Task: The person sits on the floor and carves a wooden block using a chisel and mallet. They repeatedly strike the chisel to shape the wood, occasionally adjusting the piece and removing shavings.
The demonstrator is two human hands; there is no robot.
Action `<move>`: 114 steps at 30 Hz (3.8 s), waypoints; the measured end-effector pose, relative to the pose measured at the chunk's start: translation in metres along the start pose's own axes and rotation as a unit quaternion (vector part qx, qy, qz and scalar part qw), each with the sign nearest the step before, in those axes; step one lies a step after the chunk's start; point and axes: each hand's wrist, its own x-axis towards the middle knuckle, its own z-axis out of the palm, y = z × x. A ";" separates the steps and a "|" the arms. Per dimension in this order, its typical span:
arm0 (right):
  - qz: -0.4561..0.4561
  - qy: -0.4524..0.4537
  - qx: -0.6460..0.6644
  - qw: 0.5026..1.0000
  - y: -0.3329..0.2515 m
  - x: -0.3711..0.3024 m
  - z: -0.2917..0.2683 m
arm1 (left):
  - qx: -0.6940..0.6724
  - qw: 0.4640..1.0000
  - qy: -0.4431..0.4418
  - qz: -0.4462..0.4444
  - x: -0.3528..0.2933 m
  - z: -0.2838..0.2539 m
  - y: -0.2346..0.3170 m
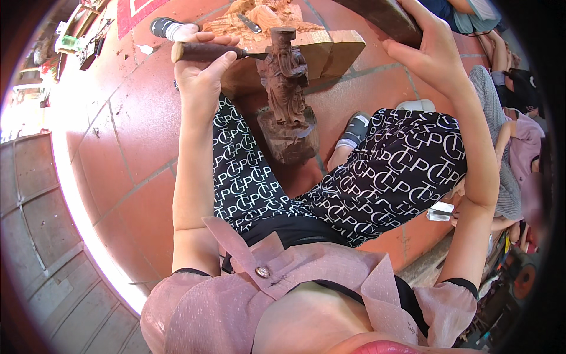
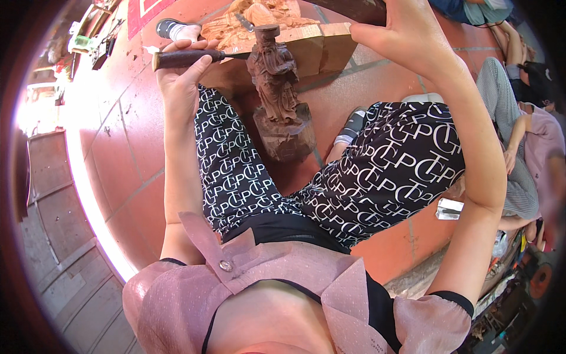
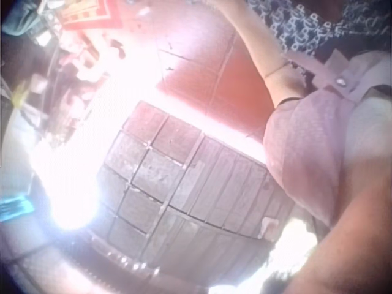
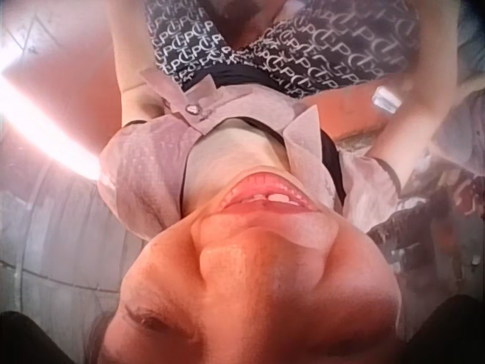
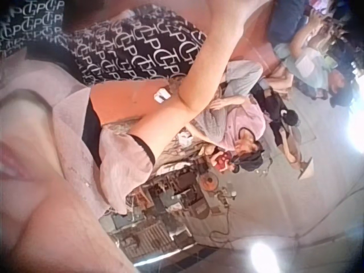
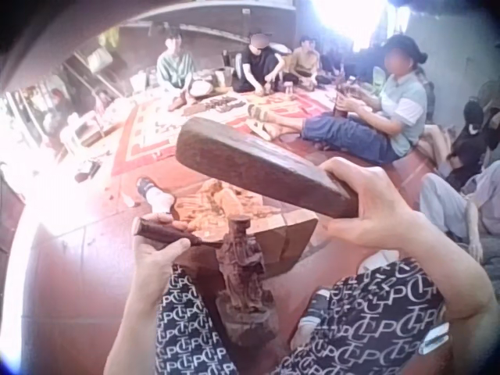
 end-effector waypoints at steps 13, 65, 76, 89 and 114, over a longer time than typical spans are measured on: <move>-0.013 -0.039 -0.034 0.999 -0.007 0.004 0.004 | 0.045 0.997 -0.048 -0.050 0.019 0.013 -0.015; 0.087 -0.040 -0.152 0.984 0.000 0.012 -0.005 | 0.189 0.923 -0.241 0.233 -0.073 0.072 -0.003; 0.140 -0.056 -0.157 0.976 0.020 -0.012 -0.011 | 0.204 0.927 -0.186 0.256 -0.032 0.081 -0.036; 0.110 -0.071 -0.123 0.984 0.012 -0.006 -0.007 | 0.192 0.951 -0.102 0.219 -0.017 0.079 -0.033; -0.018 -0.101 -0.144 0.984 0.002 0.000 0.013 | 0.212 0.939 -0.068 0.261 -0.006 0.080 -0.035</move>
